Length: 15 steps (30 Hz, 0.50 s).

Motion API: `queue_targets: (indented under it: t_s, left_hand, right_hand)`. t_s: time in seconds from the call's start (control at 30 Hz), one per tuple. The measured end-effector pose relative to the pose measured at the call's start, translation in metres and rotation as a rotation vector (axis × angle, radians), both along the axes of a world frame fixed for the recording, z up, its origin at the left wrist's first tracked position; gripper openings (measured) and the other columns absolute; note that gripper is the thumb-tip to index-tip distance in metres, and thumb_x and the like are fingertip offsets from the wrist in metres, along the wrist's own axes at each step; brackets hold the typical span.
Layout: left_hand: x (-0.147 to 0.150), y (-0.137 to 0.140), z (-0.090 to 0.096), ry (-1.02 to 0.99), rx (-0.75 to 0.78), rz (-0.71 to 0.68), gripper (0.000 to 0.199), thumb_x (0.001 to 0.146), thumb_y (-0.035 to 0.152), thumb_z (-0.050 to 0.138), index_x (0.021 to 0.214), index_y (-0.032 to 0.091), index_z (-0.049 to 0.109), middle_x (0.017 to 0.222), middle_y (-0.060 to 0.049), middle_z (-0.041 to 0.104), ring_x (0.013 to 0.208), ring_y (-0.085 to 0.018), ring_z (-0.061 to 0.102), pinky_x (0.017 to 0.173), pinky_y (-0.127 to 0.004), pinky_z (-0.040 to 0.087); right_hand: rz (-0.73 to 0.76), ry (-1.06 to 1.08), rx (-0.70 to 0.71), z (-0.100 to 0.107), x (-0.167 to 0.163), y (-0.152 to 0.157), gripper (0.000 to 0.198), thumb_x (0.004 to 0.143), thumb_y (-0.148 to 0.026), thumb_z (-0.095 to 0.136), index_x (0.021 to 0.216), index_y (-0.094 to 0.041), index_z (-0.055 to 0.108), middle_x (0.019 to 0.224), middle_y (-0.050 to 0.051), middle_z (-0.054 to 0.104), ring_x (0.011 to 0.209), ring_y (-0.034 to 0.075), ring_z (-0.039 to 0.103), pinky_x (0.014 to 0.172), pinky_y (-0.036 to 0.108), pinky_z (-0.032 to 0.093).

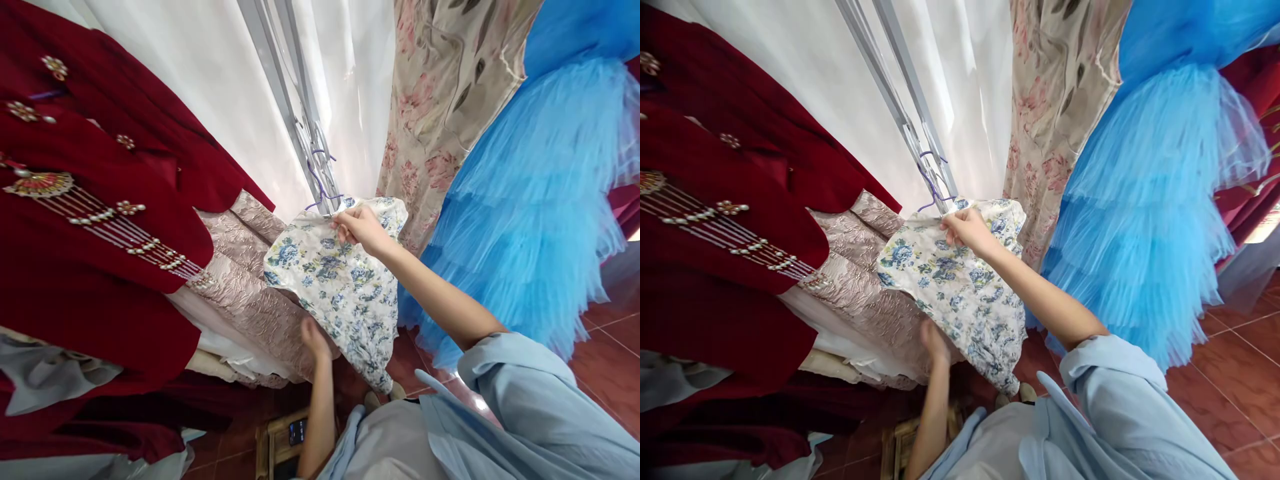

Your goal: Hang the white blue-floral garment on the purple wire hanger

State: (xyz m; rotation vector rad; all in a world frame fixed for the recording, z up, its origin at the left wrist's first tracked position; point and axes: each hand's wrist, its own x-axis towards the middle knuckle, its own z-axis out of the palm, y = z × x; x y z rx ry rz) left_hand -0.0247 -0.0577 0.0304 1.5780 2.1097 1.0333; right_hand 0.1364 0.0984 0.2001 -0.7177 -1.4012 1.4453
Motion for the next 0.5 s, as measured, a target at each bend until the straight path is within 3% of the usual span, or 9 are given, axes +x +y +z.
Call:
queue_targets:
  t_s: [0.07,0.1,0.13,0.17,0.27,0.33,0.4,0.5]
  left_hand:
    - [-0.015,0.021,0.024,-0.005,0.258,0.235,0.057,0.106,0.025,0.002,0.137,0.013,0.049,0.132,-0.021,0.052,0.13,-0.031,0.05,0.102,-0.057,0.045]
    - [-0.021,0.033,0.043,0.004,0.425,0.274,0.053,0.107,0.028,0.007,0.137,0.014,0.049,0.135,-0.022,0.051,0.131,-0.031,0.049,0.103,-0.055,0.045]
    - [-0.024,0.046,0.066,0.018,0.629,0.268,0.044,0.107,0.034,0.024,0.137,0.015,0.05,0.137,-0.021,0.05,0.129,-0.029,0.051,0.102,-0.049,0.047]
    - [-0.025,0.06,0.09,0.067,0.723,0.123,0.039,0.105,0.038,0.037,0.135,0.019,0.054,0.139,-0.019,0.051,0.126,-0.028,0.054,0.098,-0.044,0.05]
    - [-0.014,0.1,0.156,0.326,0.599,-0.358,0.028,0.102,0.033,0.049,0.123,0.022,0.065,0.126,-0.013,0.063,0.116,-0.024,0.061,0.093,-0.036,0.051]
    - [-0.003,0.119,0.18,0.466,0.522,-0.483,0.023,0.101,0.027,0.049,0.11,0.02,0.069,0.111,-0.01,0.069,0.104,-0.023,0.065,0.088,-0.034,0.051]
    - [0.005,0.128,0.189,0.521,0.529,-0.498,0.022,0.101,0.024,0.048,0.102,0.019,0.069,0.102,-0.008,0.071,0.096,-0.022,0.066,0.084,-0.032,0.049]
    - [0.007,0.13,0.184,0.506,0.601,-0.496,0.022,0.102,0.025,0.048,0.097,0.018,0.068,0.098,-0.008,0.072,0.092,-0.021,0.066,0.081,-0.03,0.048]
  right_hand:
    - [-0.037,-0.015,0.031,-0.01,0.001,-0.007,0.024,0.087,-0.028,0.06,0.069,-0.013,0.064,0.043,-0.002,0.058,0.031,0.005,0.035,0.034,0.018,0.026]
    - [-0.055,-0.016,0.042,-0.013,0.001,-0.009,0.025,0.088,-0.028,0.059,0.069,-0.014,0.063,0.042,-0.003,0.058,0.031,0.005,0.036,0.035,0.018,0.027]
    - [-0.069,-0.016,0.05,-0.015,0.001,-0.011,0.026,0.089,-0.029,0.059,0.068,-0.014,0.063,0.042,-0.003,0.057,0.031,0.005,0.036,0.035,0.018,0.027]
    - [-0.083,-0.013,0.059,-0.016,0.001,-0.012,0.027,0.089,-0.03,0.059,0.068,-0.014,0.063,0.042,-0.003,0.057,0.031,0.005,0.036,0.035,0.018,0.027]
    - [-0.116,0.006,0.099,-0.014,0.0,-0.01,0.03,0.089,-0.035,0.063,0.067,-0.015,0.063,0.042,-0.003,0.056,0.033,0.006,0.037,0.037,0.019,0.028]
    - [-0.15,0.006,0.129,-0.013,-0.001,-0.008,0.031,0.088,-0.038,0.065,0.067,-0.015,0.063,0.042,-0.003,0.055,0.035,0.007,0.039,0.039,0.019,0.03]
    - [-0.199,-0.004,0.144,-0.016,-0.002,-0.007,0.032,0.087,-0.038,0.066,0.065,-0.016,0.062,0.042,-0.003,0.054,0.037,0.008,0.041,0.041,0.02,0.032]
    - [-0.257,-0.008,0.14,-0.027,-0.008,-0.008,0.034,0.087,-0.038,0.065,0.061,-0.018,0.058,0.042,-0.003,0.052,0.04,0.009,0.045,0.044,0.021,0.035]
